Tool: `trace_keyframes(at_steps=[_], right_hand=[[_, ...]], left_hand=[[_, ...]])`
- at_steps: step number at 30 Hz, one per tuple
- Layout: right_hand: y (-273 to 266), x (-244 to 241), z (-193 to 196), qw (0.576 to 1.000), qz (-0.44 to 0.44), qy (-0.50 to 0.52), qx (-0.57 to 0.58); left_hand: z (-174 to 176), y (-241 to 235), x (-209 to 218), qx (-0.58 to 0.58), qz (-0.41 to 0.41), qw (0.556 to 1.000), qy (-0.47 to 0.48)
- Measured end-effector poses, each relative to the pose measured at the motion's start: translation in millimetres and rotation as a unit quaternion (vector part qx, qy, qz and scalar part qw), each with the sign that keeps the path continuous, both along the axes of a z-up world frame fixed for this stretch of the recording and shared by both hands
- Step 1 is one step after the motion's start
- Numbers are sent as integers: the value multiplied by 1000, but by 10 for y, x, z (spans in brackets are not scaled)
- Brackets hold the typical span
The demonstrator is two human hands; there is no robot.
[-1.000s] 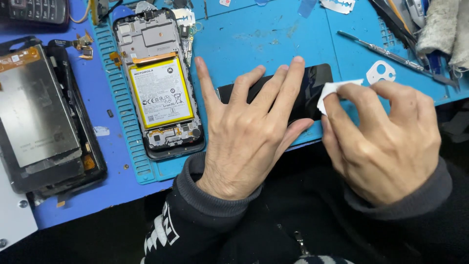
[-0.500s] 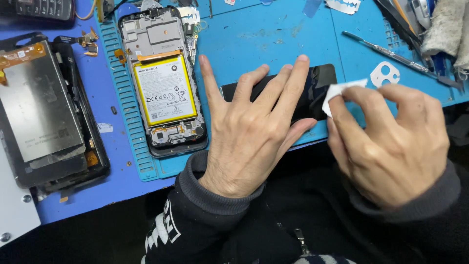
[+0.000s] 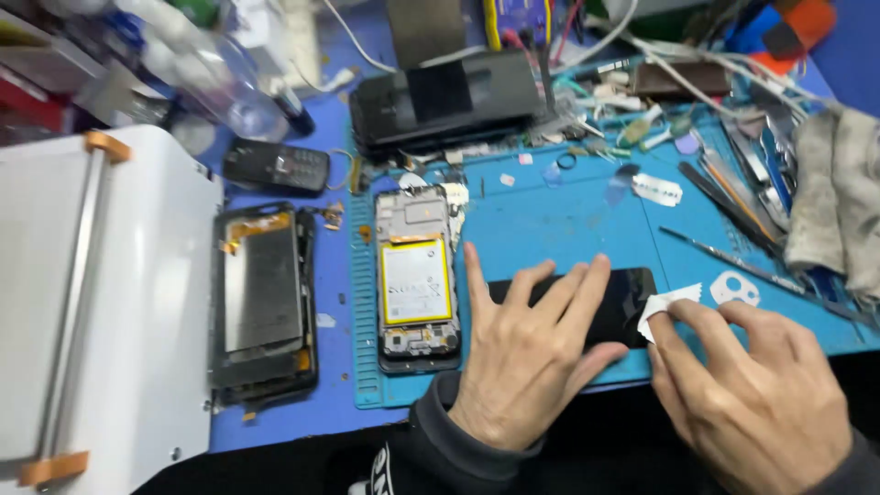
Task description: Cleaning and preparing a mobile phone screen using a prying tool and a cloth for repair.
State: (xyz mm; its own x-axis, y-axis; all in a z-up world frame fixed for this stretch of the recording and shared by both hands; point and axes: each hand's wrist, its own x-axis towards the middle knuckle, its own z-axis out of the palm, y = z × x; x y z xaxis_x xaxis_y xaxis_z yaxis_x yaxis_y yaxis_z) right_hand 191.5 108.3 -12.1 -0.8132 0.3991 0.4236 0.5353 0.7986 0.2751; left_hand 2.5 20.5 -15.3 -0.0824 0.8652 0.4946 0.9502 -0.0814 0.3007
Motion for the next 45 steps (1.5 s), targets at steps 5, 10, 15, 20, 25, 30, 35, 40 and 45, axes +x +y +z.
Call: trace_keyframes(at_steps=[5, 10, 15, 20, 25, 30, 35, 40, 45], right_hand=[[-1, 123, -182, 999, -21, -13, -23], [-36, 27, -67, 999, -30, -26, -7], [-40, 48, -88, 999, -38, -30, -17], [-45, 65, -106, 999, -38, -24, -5], [-9, -4, -72, 999, -36, -28, -8], [-8, 87, -126, 999, -23, -31, -16], [-32, 46, -100, 999, -28, -29, -1], [5, 32, -120, 999, -28, -35, 1], [-34, 71, -72, 999, -20, -36, 10]], left_hand=[[-45, -5, 34, -11, -15, 999, -27], [-53, -11, 39, -17, -17, 999, -30], [-57, -2, 41, -15, -19, 999, -31], [-54, -6, 32, -17, -14, 999, -27], [-63, -7, 41, -16, -15, 999, -28], [-58, 3, 37, -13, -16, 999, -31], [-55, -12, 39, -16, -17, 999, -30], [-67, 2, 42, -20, -18, 999, -32], [-60, -4, 37, -18, -15, 999, -30]])
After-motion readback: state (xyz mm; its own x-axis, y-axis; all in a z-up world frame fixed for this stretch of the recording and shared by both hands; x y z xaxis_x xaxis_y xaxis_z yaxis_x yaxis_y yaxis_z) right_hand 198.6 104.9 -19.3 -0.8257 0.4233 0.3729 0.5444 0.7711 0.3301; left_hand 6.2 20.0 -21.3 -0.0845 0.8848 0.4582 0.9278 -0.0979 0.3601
